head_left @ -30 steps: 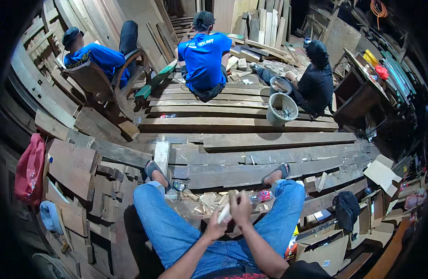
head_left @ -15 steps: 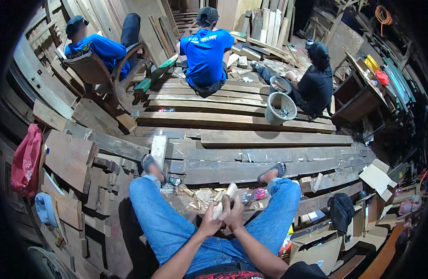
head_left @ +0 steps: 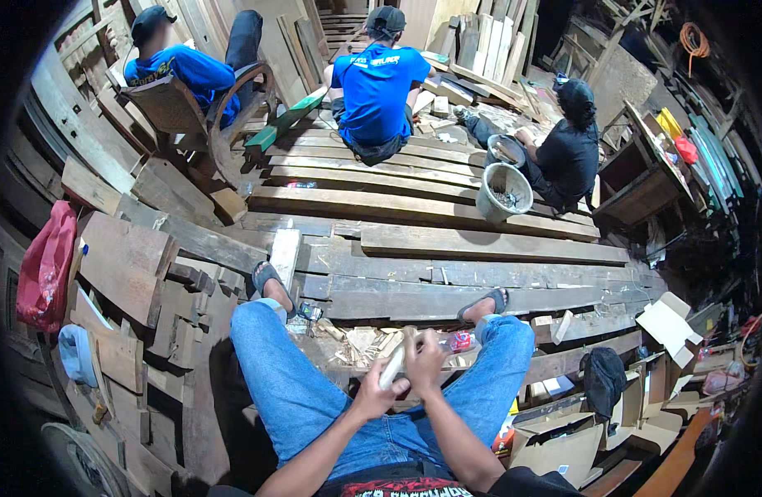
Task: The person holds a shaped wooden piece and sands its surfaces with sandpaper, turning the object over to rub different sides.
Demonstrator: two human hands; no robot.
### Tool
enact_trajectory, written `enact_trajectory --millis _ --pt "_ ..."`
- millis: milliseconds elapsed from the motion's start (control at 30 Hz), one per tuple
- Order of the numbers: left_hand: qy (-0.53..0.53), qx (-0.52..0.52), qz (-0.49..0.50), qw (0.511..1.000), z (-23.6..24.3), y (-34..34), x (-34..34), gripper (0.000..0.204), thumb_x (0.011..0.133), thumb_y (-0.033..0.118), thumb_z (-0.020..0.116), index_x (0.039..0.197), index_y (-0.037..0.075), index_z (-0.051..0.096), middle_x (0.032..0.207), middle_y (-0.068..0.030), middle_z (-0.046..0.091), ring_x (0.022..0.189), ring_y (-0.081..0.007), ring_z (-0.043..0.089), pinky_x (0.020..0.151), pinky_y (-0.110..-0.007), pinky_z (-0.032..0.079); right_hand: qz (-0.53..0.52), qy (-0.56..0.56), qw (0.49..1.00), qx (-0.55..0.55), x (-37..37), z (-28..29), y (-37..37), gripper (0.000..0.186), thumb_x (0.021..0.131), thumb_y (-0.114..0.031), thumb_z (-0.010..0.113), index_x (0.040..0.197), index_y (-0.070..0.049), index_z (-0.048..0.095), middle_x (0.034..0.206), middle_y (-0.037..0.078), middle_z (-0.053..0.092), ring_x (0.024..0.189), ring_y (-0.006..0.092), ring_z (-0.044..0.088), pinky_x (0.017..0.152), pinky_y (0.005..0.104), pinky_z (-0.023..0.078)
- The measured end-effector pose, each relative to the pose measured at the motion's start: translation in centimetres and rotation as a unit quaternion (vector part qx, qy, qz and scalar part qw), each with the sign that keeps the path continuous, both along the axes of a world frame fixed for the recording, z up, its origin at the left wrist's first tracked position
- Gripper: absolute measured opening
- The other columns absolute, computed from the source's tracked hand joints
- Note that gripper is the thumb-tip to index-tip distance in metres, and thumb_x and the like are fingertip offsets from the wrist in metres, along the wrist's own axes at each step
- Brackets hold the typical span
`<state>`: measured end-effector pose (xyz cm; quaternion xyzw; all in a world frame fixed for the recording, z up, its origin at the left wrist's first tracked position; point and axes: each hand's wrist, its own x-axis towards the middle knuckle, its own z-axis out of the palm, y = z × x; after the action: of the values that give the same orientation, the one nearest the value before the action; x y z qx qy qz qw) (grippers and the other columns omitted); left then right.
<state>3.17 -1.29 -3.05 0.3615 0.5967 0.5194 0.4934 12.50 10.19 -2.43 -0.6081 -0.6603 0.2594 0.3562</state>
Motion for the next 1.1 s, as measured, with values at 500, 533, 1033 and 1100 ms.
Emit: enact_trajectory --millis 500,533,1033,1100 --pt "-0.194 -0.061 -0.005 0.979 -1.0 -0.4 0.3 0.044 0.098 0.034 0.061 0.133 0.021 0.038 0.070 0.0033 0.041 0.049 -0.0066 0.038 0.043 -0.023 0.031 0.011 0.021 0.998 -0.052 -0.5 -0.1 1.3 0.037 0.094 -0.033 0.068 0.082 -0.001 0.055 0.073 0.020 0.062 0.070 0.0431 0.060 0.064 0.0506 0.044" --pt "-0.160 -0.118 -0.011 0.980 -1.2 -0.6 0.6 0.041 0.098 0.037 0.062 0.127 0.020 0.039 0.072 0.0030 0.042 0.050 -0.0065 0.038 0.043 -0.023 0.031 0.004 -0.027 0.999 -0.033 0.0 -0.3 1.7 0.037 0.095 -0.034 0.067 0.082 -0.001 0.056 0.073 0.021 0.062 0.072 0.0429 0.061 0.063 0.0499 0.044" --pt "-0.211 -0.125 0.006 0.969 -0.3 -0.4 0.2 0.043 0.099 0.036 0.056 0.136 0.023 0.037 0.072 0.0045 0.040 0.051 -0.0038 0.037 0.042 -0.021 0.029 0.042 -0.022 0.999 -0.011 -0.7 -0.8 1.4 0.039 0.092 -0.033 0.071 0.075 -0.002 0.056 0.070 0.019 0.062 0.064 0.0375 0.060 0.059 0.0467 0.043" --pt "-0.162 -0.121 -0.015 0.979 -0.9 -0.2 0.5 0.045 0.100 0.039 0.054 0.137 0.021 0.037 0.073 0.0031 0.042 0.051 -0.0045 0.039 0.042 -0.021 0.030 0.010 -0.040 0.999 0.000 -0.4 -1.3 2.5 0.039 0.093 -0.033 0.069 0.074 -0.002 0.056 0.070 0.018 0.062 0.063 0.0384 0.060 0.059 0.0469 0.044"
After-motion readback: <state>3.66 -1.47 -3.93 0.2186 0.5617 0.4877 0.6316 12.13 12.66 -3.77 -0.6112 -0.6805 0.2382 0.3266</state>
